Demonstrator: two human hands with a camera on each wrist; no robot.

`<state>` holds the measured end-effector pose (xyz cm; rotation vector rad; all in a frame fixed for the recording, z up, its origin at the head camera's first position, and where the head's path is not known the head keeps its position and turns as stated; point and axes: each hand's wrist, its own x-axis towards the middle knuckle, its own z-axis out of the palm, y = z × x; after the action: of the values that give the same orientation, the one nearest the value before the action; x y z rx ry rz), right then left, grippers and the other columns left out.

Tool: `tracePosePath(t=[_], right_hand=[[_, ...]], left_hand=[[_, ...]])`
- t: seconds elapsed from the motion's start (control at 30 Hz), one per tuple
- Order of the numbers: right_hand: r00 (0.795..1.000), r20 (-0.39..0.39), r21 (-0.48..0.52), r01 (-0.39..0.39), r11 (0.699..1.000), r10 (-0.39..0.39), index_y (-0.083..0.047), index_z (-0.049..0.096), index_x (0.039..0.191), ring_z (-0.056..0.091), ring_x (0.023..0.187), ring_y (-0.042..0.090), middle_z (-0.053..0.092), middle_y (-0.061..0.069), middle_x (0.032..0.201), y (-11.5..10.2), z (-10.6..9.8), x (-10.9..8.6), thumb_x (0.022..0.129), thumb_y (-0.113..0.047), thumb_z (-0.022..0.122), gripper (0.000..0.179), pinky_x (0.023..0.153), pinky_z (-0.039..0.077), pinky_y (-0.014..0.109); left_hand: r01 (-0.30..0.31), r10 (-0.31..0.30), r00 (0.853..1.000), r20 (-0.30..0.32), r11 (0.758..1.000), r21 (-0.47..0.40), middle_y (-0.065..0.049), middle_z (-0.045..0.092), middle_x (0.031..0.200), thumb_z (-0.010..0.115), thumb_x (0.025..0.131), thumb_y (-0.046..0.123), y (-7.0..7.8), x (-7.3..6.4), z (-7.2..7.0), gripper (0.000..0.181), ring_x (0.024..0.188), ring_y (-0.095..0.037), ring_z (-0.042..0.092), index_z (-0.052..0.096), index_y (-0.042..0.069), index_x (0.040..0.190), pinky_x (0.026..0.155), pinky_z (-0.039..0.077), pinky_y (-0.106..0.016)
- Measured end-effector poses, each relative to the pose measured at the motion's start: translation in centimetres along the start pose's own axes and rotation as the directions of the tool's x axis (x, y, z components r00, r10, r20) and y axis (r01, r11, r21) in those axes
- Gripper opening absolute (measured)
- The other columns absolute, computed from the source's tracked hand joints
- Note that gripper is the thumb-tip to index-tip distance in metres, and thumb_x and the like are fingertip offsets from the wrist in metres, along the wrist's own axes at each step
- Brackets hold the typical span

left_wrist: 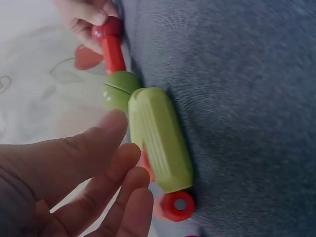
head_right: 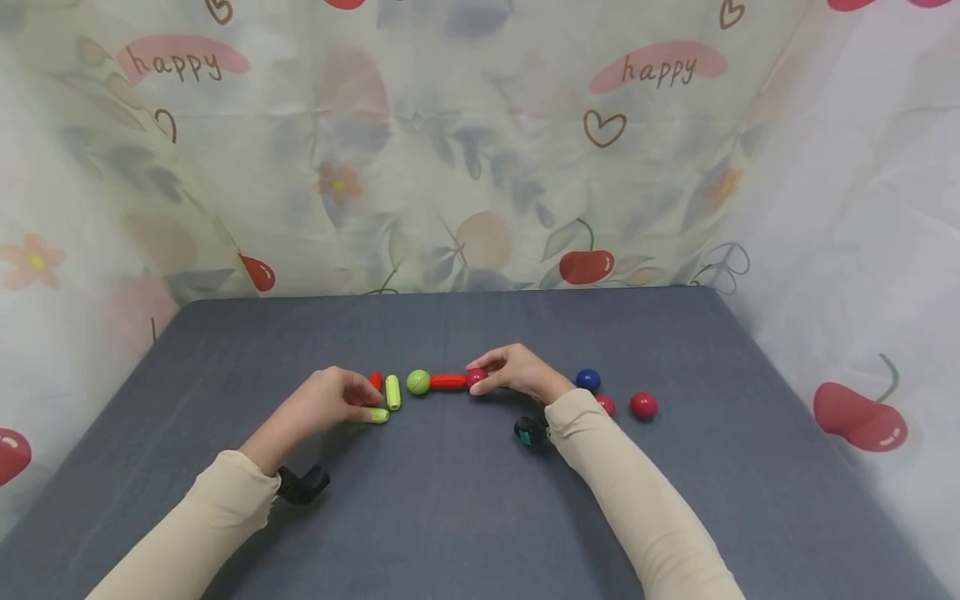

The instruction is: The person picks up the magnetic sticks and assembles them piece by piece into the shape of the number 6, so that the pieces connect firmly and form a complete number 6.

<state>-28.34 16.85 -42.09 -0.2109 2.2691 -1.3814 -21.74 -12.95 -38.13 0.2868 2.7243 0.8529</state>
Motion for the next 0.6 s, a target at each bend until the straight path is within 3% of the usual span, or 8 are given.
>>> tracePosePath(t=[0.33,0.6], right_hand=[[1.000,0.008,0.007,-0.005,1.000,0.005,-0.011,0.071,0.116,0.060,0.101,0.019,0.067,0.008,0.117,-0.13,-0.08,0.14,0.074,-0.015,0.084,0.044,0.090,0.051,0.031],[1.000,0.015,0.026,-0.018,0.999,0.018,-0.010,0.070,0.116,0.062,0.101,0.019,0.068,0.008,0.116,-0.08,-0.12,0.24,0.074,-0.012,0.084,0.044,0.091,0.052,0.032]], left_hand=[[-0.009,0.008,1.000,0.011,0.998,0.062,0.001,0.073,0.095,0.081,0.075,0.004,-0.33,0.42,0.51,0.022,0.082,-0.013,0.063,0.076,0.013,0.095,0.067,0.052,-0.028],[-0.014,0.012,1.000,0.016,0.992,0.129,0.003,0.072,0.090,0.082,0.073,0.001,0.26,0.36,0.78,0.023,0.078,-0.013,0.060,0.077,0.016,0.090,0.063,0.051,-0.026]])
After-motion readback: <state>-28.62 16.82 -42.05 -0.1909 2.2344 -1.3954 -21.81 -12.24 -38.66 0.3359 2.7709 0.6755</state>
